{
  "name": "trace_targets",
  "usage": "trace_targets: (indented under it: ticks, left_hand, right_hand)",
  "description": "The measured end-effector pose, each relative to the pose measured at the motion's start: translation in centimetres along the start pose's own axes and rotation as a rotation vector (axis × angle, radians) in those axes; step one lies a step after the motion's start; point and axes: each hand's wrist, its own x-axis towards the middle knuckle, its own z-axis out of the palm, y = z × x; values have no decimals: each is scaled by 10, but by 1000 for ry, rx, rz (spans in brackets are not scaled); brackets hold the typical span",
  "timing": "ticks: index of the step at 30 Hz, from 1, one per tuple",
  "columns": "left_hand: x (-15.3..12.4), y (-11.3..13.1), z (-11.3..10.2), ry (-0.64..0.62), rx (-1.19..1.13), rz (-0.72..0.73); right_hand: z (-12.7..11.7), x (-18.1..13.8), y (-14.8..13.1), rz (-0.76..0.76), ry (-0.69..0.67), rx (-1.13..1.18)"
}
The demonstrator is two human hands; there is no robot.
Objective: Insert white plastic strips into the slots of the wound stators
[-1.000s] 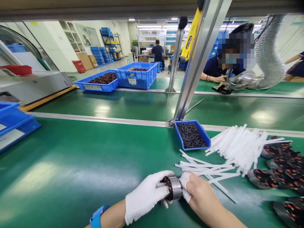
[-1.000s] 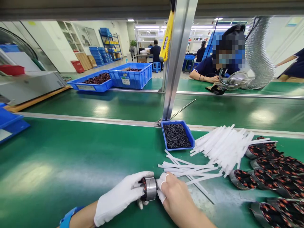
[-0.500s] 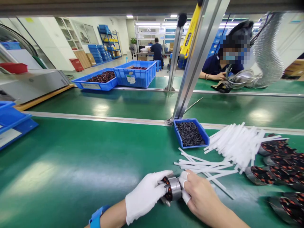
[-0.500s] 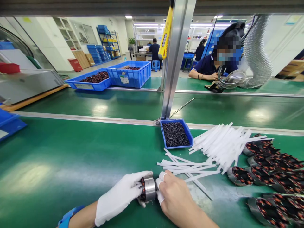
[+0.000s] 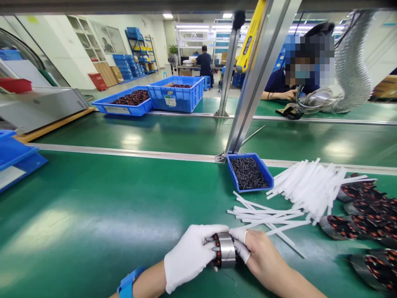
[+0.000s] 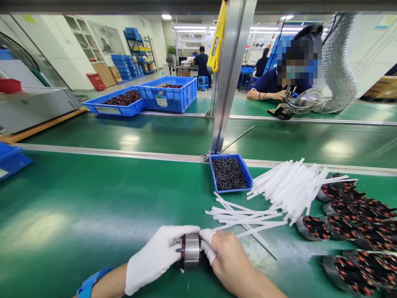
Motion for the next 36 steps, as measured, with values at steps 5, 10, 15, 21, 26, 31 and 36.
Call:
trace_targets:
  ticks: [5,10,15,21,26,31,36]
  left_hand:
    - [0,-7,0,-35,-40,-19]
    - [-1,-8,1,-38,-47,44]
    - [0,-9,1,-52,-49,70]
    - [-2,-10,0,-50,-23,35]
    - [-1,-2,0,-25,-62,-15]
    - [3,5,-3,-2,-258,-158]
    - [4,9,-10,13,-126,-20]
  right_hand:
    - [1,-4,1,-35,-2,-41]
    - [1,-4,1,-72,9,-42]
    - [-1,-4,3,-89,0,-57]
    - [0,-5,1,-54,-47,-74]
    - [-19,-1,3,-16,-59,-8]
    - [-44,-3,31,141,278,-357]
    - [-52,-6,46,188,135,-636]
